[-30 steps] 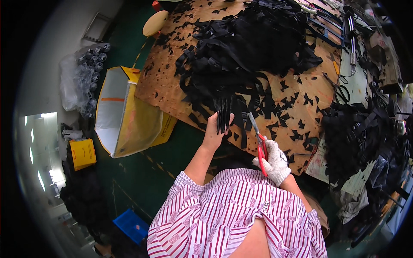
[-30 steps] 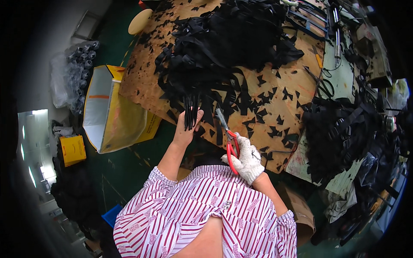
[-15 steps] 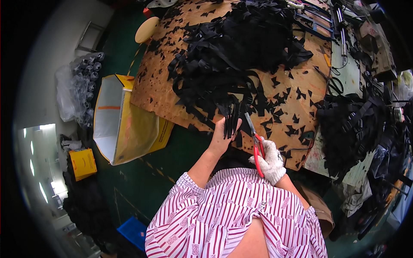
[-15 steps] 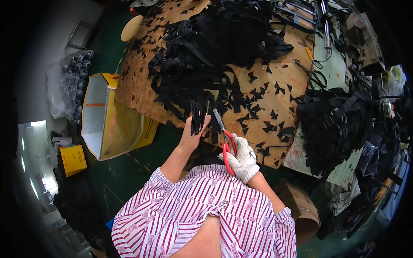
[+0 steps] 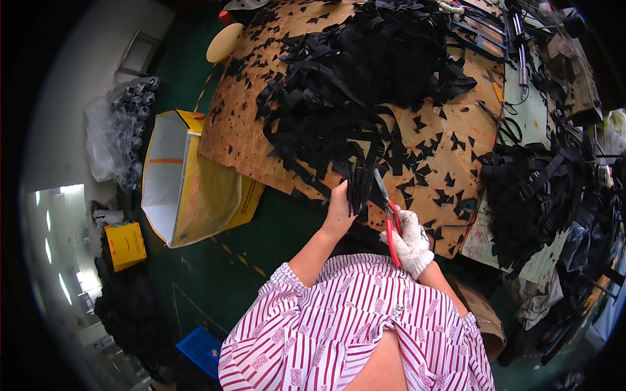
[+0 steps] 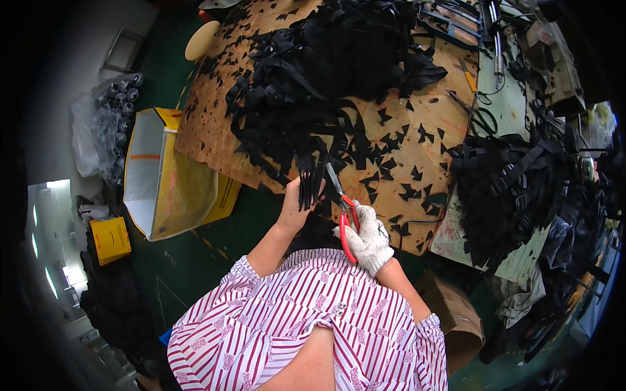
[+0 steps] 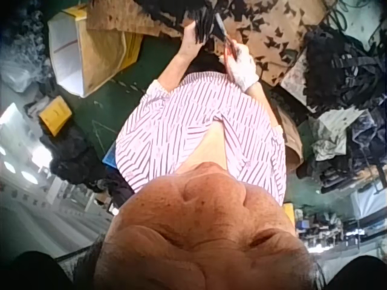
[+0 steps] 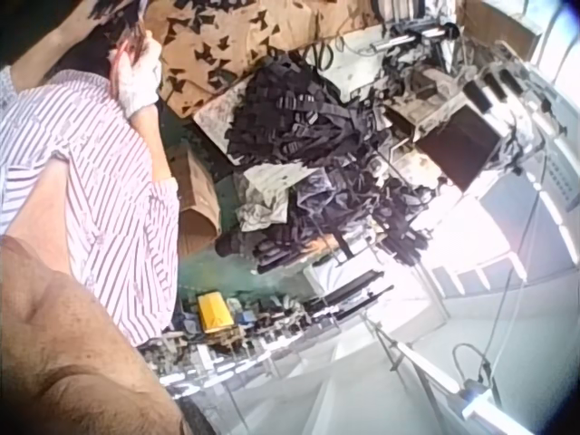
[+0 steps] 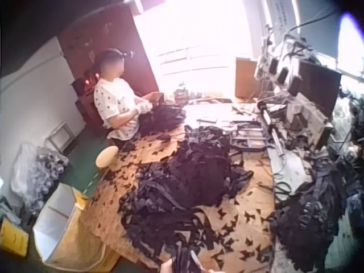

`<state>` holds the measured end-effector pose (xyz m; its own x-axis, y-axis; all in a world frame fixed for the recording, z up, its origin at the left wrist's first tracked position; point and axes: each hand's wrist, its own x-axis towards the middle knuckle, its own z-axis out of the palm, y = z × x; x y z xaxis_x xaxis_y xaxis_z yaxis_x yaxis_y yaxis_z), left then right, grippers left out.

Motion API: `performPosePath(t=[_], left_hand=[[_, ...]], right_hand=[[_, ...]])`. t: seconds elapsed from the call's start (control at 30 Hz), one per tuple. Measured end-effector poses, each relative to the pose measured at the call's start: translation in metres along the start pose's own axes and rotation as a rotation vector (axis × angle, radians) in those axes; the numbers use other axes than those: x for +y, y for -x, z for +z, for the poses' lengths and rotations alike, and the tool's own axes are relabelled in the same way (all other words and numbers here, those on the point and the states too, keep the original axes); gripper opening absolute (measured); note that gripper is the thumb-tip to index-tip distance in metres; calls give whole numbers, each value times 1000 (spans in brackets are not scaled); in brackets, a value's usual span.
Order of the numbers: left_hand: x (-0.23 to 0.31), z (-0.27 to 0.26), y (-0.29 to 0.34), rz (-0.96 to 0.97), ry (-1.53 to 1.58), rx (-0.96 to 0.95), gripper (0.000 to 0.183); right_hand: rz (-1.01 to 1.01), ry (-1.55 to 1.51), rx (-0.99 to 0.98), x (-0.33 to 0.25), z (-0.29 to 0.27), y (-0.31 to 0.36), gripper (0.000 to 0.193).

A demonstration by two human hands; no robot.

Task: The person uses red-handled scissors to cut black fabric straps on a wooden workbench. They gather the cut pieces and place them into a cardboard box. The person then picks up a larger black fabric assembly and begins to fold and arrange it on the table.

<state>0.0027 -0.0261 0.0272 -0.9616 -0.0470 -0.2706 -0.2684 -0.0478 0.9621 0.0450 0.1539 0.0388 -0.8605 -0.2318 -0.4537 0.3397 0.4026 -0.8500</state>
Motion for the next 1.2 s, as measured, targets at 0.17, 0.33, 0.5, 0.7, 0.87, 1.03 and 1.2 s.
performPosePath(t=[0.17, 0.33, 0.5, 0.7, 0.87, 1.03, 1.2], left_hand=[[-8, -11, -2, 54, -102, -10, 10], [27, -2, 4, -425, 409, 64, 4], [1, -9, 9, -124, 154, -59, 6], [-1, -16, 6, -226, 181, -32, 7], [-5, -12, 9, -246, 276, -109, 19], [-11, -19, 4, -232, 286, -90, 10], [-9, -22, 5, -47, 63, -153, 8]], right_hand=[[33, -65, -55, 13, 5, 1, 44], [-21, 35, -90, 15, 3, -3, 42], [-31, -115, -62, 24, 9, -4, 38], [132, -305, -166, 31, 13, -4, 32], [193, -356, -150, 24, 12, -6, 41], [344, -527, -215, -1, 4, 1, 32], [348, -542, -240, 1, 5, -2, 30]])
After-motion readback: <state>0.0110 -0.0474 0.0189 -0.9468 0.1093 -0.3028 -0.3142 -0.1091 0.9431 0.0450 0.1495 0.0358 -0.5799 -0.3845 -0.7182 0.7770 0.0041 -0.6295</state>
